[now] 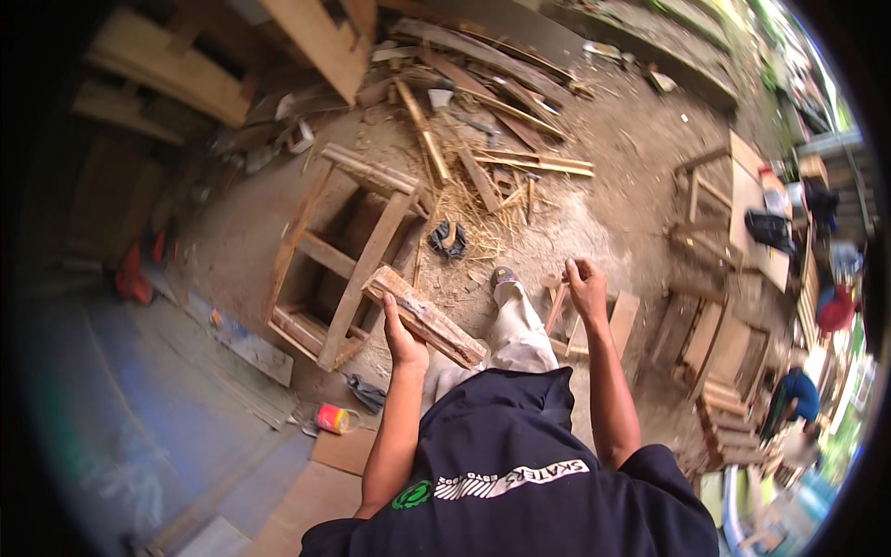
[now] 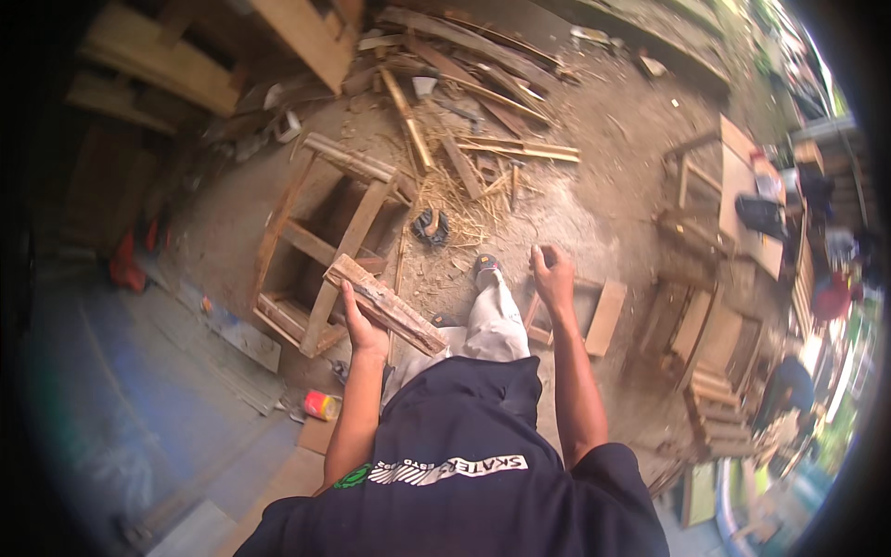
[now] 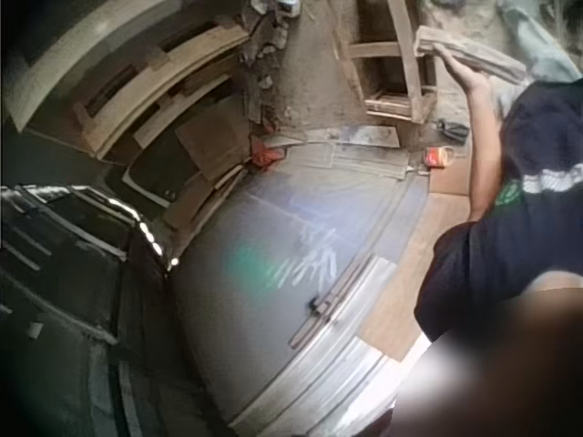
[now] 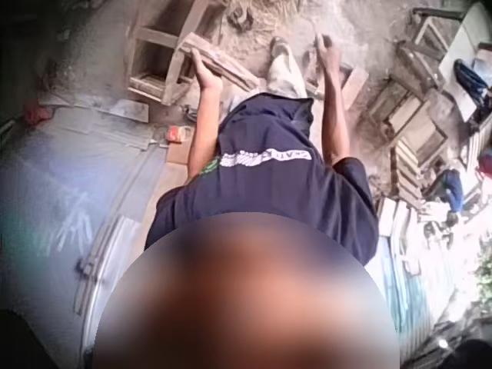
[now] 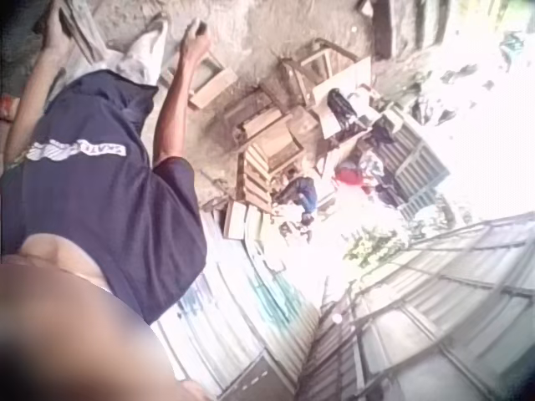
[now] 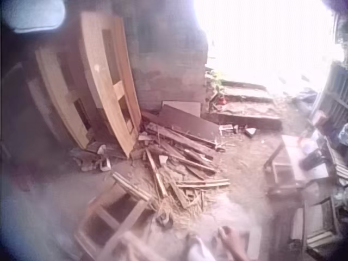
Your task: The person sits on the ground and uses a knife to shave and shape a small piece of wood. They repeatedly scrape the wood's surface, rotate it, and remove shavings. The person then places the shaped wood aside among other wood pieces.
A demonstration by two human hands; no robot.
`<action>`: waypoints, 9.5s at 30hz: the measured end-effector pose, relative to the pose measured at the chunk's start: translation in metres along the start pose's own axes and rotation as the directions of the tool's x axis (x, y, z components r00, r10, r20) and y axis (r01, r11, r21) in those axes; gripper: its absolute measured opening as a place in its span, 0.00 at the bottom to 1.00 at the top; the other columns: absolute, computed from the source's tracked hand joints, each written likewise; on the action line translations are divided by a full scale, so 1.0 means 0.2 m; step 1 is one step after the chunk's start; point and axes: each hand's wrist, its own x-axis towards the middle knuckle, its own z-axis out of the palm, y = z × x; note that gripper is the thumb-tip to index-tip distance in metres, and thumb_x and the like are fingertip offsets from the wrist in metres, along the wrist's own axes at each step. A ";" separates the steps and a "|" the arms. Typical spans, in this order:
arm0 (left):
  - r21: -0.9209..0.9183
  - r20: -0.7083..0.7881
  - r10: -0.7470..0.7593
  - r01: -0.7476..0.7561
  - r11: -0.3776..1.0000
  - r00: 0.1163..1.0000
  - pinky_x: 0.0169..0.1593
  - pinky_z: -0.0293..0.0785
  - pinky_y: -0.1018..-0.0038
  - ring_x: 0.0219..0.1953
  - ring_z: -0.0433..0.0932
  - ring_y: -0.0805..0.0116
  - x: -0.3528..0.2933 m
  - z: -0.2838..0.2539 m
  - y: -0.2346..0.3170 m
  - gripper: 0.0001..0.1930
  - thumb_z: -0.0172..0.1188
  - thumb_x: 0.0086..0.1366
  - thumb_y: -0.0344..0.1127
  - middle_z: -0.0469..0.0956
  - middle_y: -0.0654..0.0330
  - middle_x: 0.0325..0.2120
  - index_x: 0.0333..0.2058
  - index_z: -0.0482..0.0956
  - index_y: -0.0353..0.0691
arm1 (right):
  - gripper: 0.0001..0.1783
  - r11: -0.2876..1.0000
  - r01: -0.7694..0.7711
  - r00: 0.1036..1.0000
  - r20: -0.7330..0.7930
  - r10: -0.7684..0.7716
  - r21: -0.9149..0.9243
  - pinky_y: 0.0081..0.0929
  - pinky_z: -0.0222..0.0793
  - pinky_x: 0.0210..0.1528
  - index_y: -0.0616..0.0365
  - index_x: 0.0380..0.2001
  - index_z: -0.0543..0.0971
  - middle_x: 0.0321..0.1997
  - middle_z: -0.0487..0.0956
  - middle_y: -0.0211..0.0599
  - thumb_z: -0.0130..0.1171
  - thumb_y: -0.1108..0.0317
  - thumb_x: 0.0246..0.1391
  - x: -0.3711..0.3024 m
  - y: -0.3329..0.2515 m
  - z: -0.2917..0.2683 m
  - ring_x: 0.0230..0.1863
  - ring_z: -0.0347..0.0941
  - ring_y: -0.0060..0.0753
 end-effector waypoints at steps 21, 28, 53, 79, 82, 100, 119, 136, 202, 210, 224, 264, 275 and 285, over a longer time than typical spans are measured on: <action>0.387 0.167 -0.459 0.370 0.844 0.872 0.59 0.68 0.67 0.53 0.73 0.67 0.64 -0.18 -0.77 0.36 0.55 0.68 0.62 0.73 0.60 0.49 0.61 0.65 0.37 | 0.23 0.775 -0.537 0.825 -0.400 0.399 -0.333 0.46 0.70 0.54 0.69 0.48 0.72 0.46 0.78 0.61 0.63 0.63 0.55 -0.52 1.54 0.21 0.51 0.74 0.60; 0.544 -0.067 -0.417 0.383 0.747 0.907 0.67 0.58 0.66 0.64 0.65 0.62 0.76 -0.57 -0.91 0.42 0.55 0.67 0.64 0.65 0.56 0.64 0.67 0.58 0.36 | 0.29 0.738 -0.568 0.818 -0.349 0.457 -0.364 0.48 0.67 0.58 0.70 0.53 0.69 0.51 0.75 0.65 0.64 0.60 0.55 -0.47 1.93 0.20 0.55 0.71 0.64; 0.330 -0.154 -0.291 0.326 0.886 0.944 0.62 0.66 0.59 0.57 0.70 0.58 0.73 -0.89 -1.19 0.42 0.52 0.67 0.67 0.68 0.52 0.56 0.66 0.57 0.40 | 0.57 0.755 -0.635 0.770 -0.212 0.601 -0.162 0.42 0.52 0.72 0.76 0.67 0.55 0.67 0.61 0.66 0.63 0.37 0.53 -0.37 2.29 1.14 0.71 0.56 0.60; 0.150 -0.290 -0.174 0.225 0.963 0.941 0.67 0.59 0.61 0.66 0.63 0.61 0.81 -0.99 -1.00 0.43 0.53 0.68 0.63 0.61 0.55 0.65 0.69 0.54 0.38 | 0.40 0.840 -0.293 0.891 0.189 0.413 -0.456 0.45 0.58 0.70 0.62 0.68 0.60 0.68 0.60 0.72 0.61 0.58 0.58 -0.09 2.20 1.43 0.69 0.59 0.66; 0.151 -0.263 -0.141 0.185 0.971 0.955 0.67 0.59 0.61 0.66 0.62 0.61 0.87 -0.97 -0.93 0.42 0.53 0.68 0.63 0.61 0.55 0.65 0.69 0.54 0.38 | 0.33 0.856 -0.327 0.886 0.185 0.425 -0.400 0.43 0.62 0.67 0.62 0.63 0.67 0.65 0.67 0.63 0.59 0.57 0.59 -0.06 2.10 1.39 0.66 0.66 0.60; 0.155 -0.336 -0.109 0.169 0.973 0.935 0.66 0.61 0.64 0.64 0.64 0.62 1.07 -1.13 -0.50 0.42 0.61 0.65 0.59 0.64 0.54 0.63 0.66 0.59 0.36 | 0.31 0.950 -0.306 0.676 0.686 0.267 -0.068 0.38 0.69 0.61 0.61 0.63 0.66 0.58 0.76 0.52 0.57 0.53 0.65 -0.38 0.55 1.65 0.61 0.73 0.44; 0.398 -0.108 -0.240 0.263 0.879 0.965 0.42 0.74 0.70 0.37 0.78 0.66 1.78 -0.35 -0.75 0.37 0.41 0.70 0.70 0.79 0.58 0.32 0.44 0.76 0.34 | 0.22 0.946 -0.323 0.777 0.574 0.260 0.009 0.34 0.73 0.56 0.68 0.56 0.72 0.48 0.80 0.47 0.55 0.61 0.68 1.06 0.31 1.55 0.50 0.77 0.34; -0.212 -0.096 -0.358 0.332 0.919 0.929 0.50 0.75 0.64 0.43 0.77 0.64 3.18 0.06 -2.02 0.37 0.56 0.61 0.71 0.78 0.61 0.42 0.54 0.73 0.44 | 0.16 0.865 0.089 0.905 0.404 0.137 -0.493 0.33 0.76 0.45 0.67 0.40 0.81 0.35 0.85 0.50 0.60 0.62 0.60 2.96 2.06 1.66 0.38 0.84 0.43; -0.262 0.333 -0.421 0.512 0.818 0.844 0.69 0.55 0.44 0.68 0.61 0.43 3.27 -0.06 -2.12 0.38 0.44 0.72 0.55 0.61 0.39 0.66 0.68 0.54 0.29 | 0.13 -0.238 0.928 0.169 0.894 -0.415 -0.286 0.33 0.68 0.50 0.52 0.37 0.74 0.39 0.71 0.33 0.60 0.56 0.59 3.68 2.43 1.38 0.47 0.69 0.34; -0.143 0.035 0.246 -0.239 0.960 0.969 0.65 0.60 0.56 0.57 0.70 0.55 3.26 -0.03 -2.25 0.21 0.42 0.74 0.48 0.78 0.50 0.40 0.33 0.74 0.37 | 0.16 0.303 0.843 0.497 0.859 -0.124 -0.444 0.31 0.68 0.20 0.54 0.32 0.73 0.25 0.73 0.31 0.55 0.52 0.65 3.15 2.58 1.04 0.18 0.66 0.30; -0.008 -0.172 0.544 -0.554 0.833 0.821 0.54 0.70 0.61 0.45 0.75 0.59 3.50 0.39 -2.07 0.18 0.51 0.73 0.49 0.74 0.57 0.33 0.31 0.71 0.39 | 0.10 0.969 0.140 0.897 0.389 -0.211 0.202 0.27 0.63 0.22 0.61 0.35 0.71 0.20 0.71 0.30 0.51 0.65 0.69 2.42 2.02 1.58 0.22 0.66 0.20; 0.171 -0.277 0.590 -0.565 0.807 0.758 0.47 0.74 0.69 0.40 0.73 0.69 3.43 0.37 -2.14 0.09 0.48 0.71 0.37 0.72 0.61 0.35 0.35 0.70 0.38 | 0.06 0.887 0.449 0.756 0.576 -0.312 -0.110 0.51 0.67 0.30 0.62 0.38 0.69 0.26 0.76 0.56 0.54 0.71 0.64 2.66 2.05 1.86 0.30 0.75 0.64; 0.147 -0.271 0.569 -0.551 0.821 0.776 0.48 0.71 0.70 0.39 0.72 0.69 3.46 0.35 -2.15 0.08 0.48 0.71 0.35 0.73 0.61 0.35 0.34 0.71 0.38 | 0.08 0.858 0.510 0.771 0.475 -0.424 -0.063 0.50 0.69 0.29 0.59 0.42 0.72 0.28 0.77 0.55 0.56 0.71 0.62 2.61 2.08 1.84 0.30 0.76 0.63; 0.191 -0.233 0.595 -0.564 0.803 0.769 0.50 0.70 0.71 0.41 0.72 0.70 3.44 0.37 -2.15 0.10 0.49 0.72 0.37 0.73 0.61 0.35 0.35 0.72 0.37 | 0.07 0.836 0.546 0.752 0.474 -0.458 -0.057 0.53 0.70 0.30 0.61 0.38 0.71 0.28 0.77 0.57 0.55 0.69 0.61 2.64 2.06 1.87 0.30 0.75 0.66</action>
